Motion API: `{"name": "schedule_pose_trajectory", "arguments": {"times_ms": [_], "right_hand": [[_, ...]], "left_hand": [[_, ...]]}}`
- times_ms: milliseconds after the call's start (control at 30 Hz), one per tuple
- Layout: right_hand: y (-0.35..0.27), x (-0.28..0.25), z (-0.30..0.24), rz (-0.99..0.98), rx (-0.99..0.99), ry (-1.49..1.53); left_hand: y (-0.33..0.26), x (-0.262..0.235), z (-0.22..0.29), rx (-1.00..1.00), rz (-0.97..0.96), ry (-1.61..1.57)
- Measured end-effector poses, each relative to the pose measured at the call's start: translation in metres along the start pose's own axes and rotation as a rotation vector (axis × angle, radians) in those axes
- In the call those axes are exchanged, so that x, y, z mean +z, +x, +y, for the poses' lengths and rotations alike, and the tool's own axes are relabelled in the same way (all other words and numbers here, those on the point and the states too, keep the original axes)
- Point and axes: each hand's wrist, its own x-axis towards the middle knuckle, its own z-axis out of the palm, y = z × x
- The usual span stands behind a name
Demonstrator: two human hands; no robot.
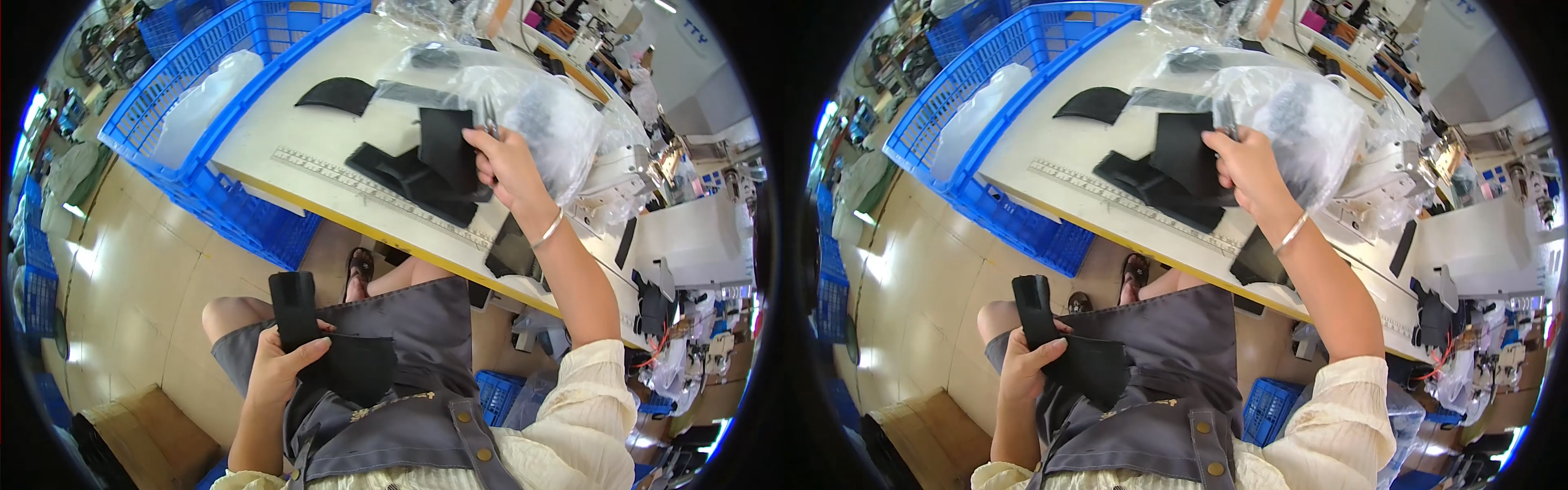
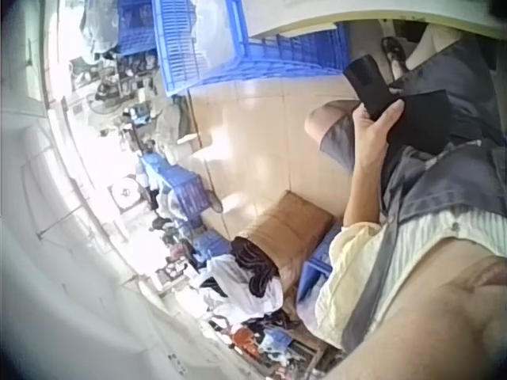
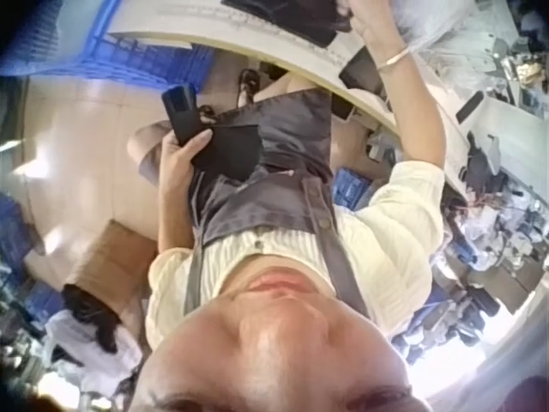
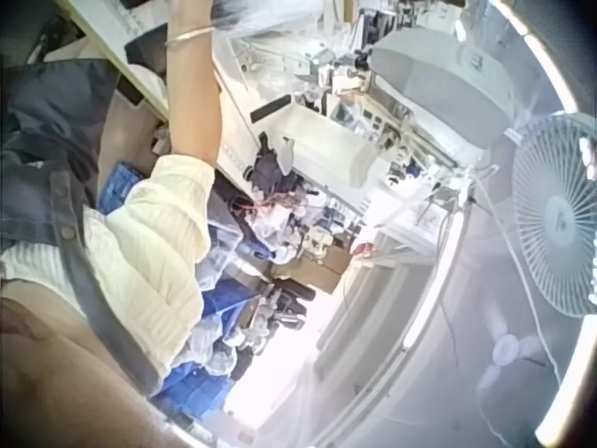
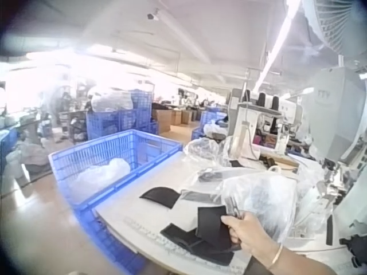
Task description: Inspecting, trimming, and cleaning black leather shoe components in a factory setting.
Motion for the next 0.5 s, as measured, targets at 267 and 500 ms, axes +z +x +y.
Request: {"name": "schedule_pose_trajectory", "arguments": {"times_ms": [267, 500], "right_hand": [[-0.004, -0.009, 0.011, 0.041, 0.027, -0.002], [-0.005, -0.013, 0.010, 0.043, 0.037, 0.005]], "left_hand": [[-0.003, -0.003, 0.000, -0.012, 0.013, -0.018], [-0.002, -0.003, 0.000, -0.020, 0.001, -0.024]]}}
